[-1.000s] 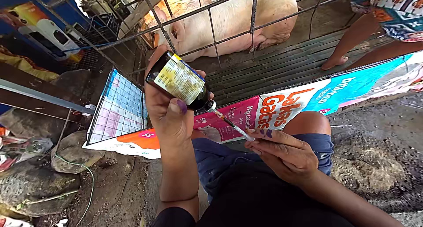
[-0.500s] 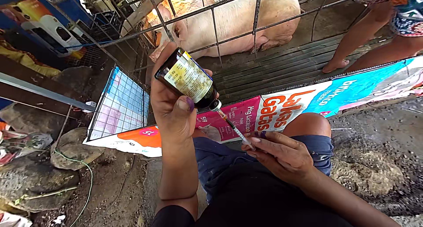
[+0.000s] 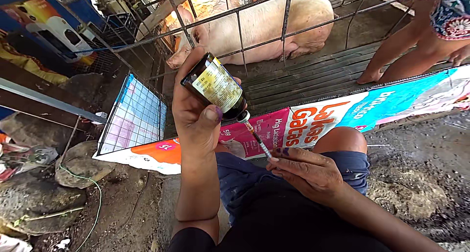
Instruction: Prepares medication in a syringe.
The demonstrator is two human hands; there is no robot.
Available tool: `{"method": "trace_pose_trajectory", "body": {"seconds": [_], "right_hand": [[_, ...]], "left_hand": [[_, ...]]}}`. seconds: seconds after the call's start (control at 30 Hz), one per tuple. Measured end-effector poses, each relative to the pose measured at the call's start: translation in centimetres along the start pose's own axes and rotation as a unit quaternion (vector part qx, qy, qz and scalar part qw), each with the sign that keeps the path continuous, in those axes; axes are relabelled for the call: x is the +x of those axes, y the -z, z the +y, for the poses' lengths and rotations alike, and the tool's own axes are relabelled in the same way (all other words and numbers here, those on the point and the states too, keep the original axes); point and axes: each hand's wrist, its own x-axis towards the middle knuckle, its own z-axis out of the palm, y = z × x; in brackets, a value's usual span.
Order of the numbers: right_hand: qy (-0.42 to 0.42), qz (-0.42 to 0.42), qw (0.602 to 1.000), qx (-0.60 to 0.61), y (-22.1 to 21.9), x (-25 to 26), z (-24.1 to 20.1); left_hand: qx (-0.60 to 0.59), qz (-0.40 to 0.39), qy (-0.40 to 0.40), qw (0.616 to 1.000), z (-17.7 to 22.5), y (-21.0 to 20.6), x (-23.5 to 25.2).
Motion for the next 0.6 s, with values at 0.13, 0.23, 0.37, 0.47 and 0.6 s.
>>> {"method": "trace_pose_trajectory", "body": {"seconds": [0.13, 0.23, 0.37, 0.47, 0.6], "right_hand": [[-0.002, 0.002, 1.0, -0.002, 0.06, 0.06, -0.09], [-0.002, 0.004, 1.0, -0.002, 0.06, 0.08, -0.1], [-0.004, 0.005, 1.0, 0.0, -0.02, 0.05, -0.04], [-0.004, 0.005, 1.0, 0.002, -0.09, 0.04, 0.04], [-0.007, 0.004, 1.0, 0.006, -0.19, 0.09, 0.06]], "left_hand": [[0.005, -0.002, -0.001, 1.0, 0.08, 0.04, 0.0], [-0.002, -0.001, -0.001, 1.0, 0.07, -0.06, 0.07], [-0.007, 0.002, 0.004, 1.0, 0.14, -0.11, 0.11], [0.006, 0.0, 0.001, 1.0, 0.06, 0.19, -0.03], [0.003, 0.004, -0.003, 1.0, 0.05, 0.37, -0.15]]}}
